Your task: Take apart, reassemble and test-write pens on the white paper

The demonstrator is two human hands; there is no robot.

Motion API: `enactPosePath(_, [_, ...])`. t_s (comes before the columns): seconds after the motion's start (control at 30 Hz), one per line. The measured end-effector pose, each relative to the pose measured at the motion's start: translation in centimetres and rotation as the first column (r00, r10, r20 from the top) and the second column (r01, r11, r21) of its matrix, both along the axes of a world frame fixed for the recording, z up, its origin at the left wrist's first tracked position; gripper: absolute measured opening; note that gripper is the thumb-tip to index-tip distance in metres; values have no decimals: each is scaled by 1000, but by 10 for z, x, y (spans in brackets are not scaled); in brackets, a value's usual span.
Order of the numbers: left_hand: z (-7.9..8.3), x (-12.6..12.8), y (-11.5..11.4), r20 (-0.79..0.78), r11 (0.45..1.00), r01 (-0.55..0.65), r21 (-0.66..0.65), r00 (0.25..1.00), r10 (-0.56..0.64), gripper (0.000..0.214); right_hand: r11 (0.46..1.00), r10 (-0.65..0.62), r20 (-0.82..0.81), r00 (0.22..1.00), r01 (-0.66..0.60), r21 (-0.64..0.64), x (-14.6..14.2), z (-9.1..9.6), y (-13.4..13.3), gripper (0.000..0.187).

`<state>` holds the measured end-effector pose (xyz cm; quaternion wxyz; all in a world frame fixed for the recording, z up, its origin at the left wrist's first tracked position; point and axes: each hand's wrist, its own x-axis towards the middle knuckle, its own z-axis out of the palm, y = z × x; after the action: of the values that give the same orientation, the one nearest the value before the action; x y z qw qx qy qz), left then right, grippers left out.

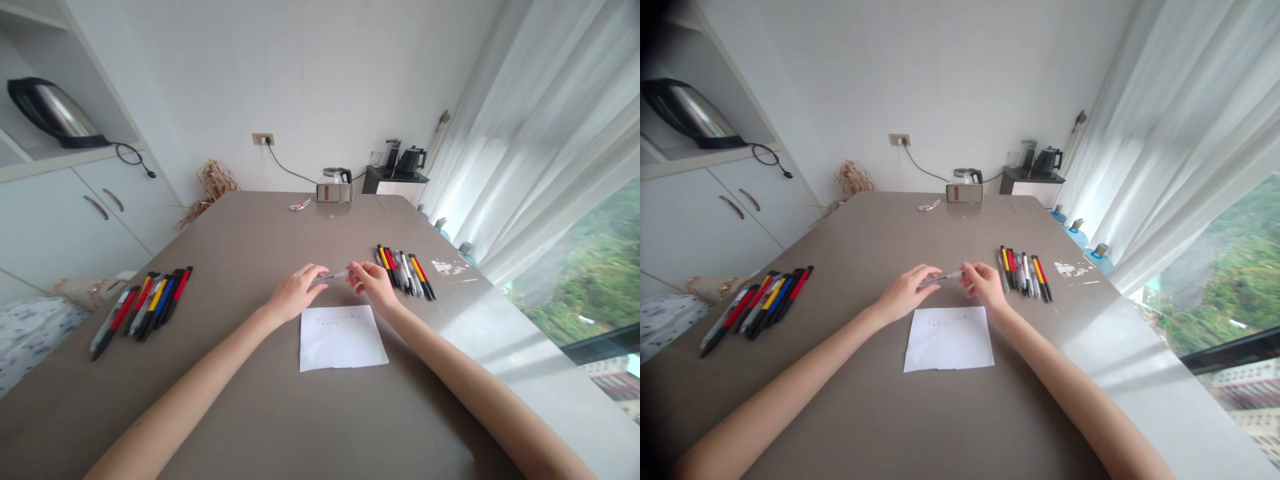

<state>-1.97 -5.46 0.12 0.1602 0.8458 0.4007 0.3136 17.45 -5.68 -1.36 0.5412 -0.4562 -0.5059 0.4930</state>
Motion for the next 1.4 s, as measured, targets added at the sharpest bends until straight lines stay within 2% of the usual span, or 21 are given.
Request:
enactPosePath(0.13, [-11, -19, 11, 100, 998, 10, -59, 995, -4, 21, 995, -91, -104, 990, 87, -44, 21, -9, 9, 34])
enactPosePath(0.27, [-19, -23, 12, 147, 995, 35, -93, 989, -21, 23, 993, -99, -140, 985, 88, -83, 23, -16, 13, 36])
enactPosePath(0.73, [-18, -17, 6, 121, 998, -46, -31, 991, 49, 21, 994, -46, -158, 986, 29, -106, 19, -14, 9, 38])
enactPosePath(1.0, [-24, -19, 6, 28, 988, -151, 30, 988, 150, 23, 999, -2, -166, 986, -6, -48, 17, -16, 7, 42])
enactPosePath(1.4, [-28, -17, 0, -150, 975, -148, 165, 973, 173, 24, 1000, -24, -60, 998, 23, -10, 15, -24, 8, 51])
